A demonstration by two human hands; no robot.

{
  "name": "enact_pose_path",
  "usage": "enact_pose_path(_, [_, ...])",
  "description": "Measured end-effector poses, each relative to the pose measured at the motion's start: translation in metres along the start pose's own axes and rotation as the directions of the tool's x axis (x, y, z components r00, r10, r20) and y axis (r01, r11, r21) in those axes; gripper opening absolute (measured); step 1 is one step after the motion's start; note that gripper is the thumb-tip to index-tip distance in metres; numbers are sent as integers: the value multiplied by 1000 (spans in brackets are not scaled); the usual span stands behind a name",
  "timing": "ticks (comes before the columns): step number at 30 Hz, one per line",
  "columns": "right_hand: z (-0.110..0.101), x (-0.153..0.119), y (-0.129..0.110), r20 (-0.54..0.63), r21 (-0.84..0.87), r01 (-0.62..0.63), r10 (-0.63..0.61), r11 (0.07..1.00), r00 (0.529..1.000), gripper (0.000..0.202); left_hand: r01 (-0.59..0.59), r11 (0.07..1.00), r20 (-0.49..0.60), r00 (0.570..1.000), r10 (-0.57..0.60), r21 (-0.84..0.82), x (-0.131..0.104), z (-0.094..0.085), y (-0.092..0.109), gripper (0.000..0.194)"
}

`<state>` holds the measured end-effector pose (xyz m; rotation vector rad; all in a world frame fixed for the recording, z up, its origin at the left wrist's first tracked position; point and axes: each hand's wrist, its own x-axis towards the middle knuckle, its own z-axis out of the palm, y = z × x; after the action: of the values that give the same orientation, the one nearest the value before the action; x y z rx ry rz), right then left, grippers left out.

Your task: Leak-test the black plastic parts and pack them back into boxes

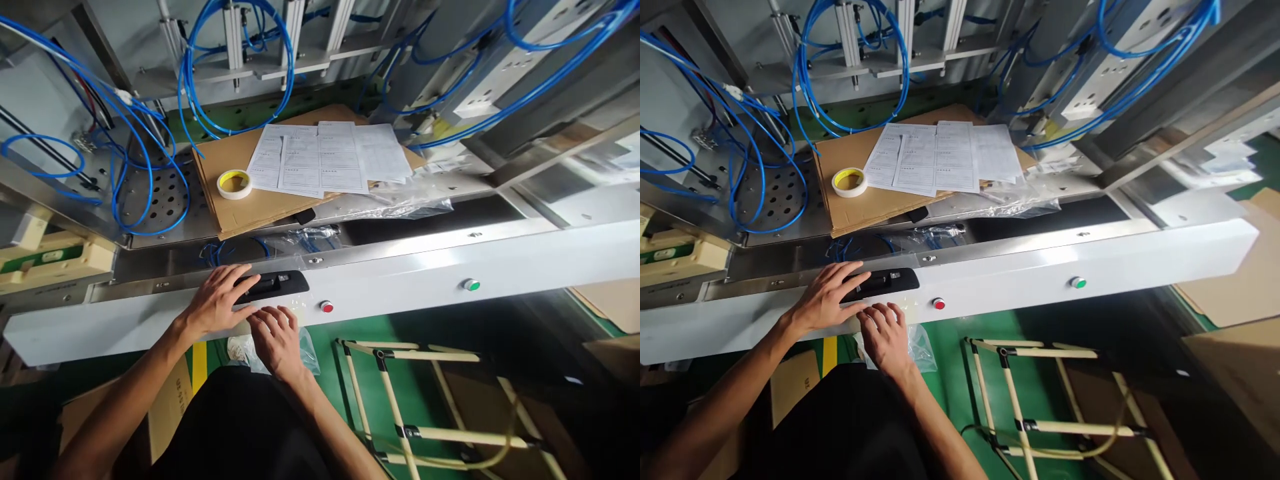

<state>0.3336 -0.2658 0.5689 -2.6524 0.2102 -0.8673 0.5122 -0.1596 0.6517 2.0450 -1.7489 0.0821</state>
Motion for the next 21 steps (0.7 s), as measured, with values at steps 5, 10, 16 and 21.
enact_pose_path(5, [-16,21,-6,12,25,43,-44,999,999,34,-1,998,-70,998,6,69,-52,-20,5,45])
enact_pose_path(10, [-28,35,-1,37,13,108,-109,994,993,28,81,990,-158,985,-62,113,-74,-16,2,12])
enact_pose_path(16, [-54,27,35,37,-106,78,-74,991,997,58,192,981,-257,947,-195,-36,-69,-12,-3,12])
enact_pose_path(21, [-71,40,55,128,-85,134,-122,987,984,60,282,951,-264,914,-307,-128,-67,-8,-1,14])
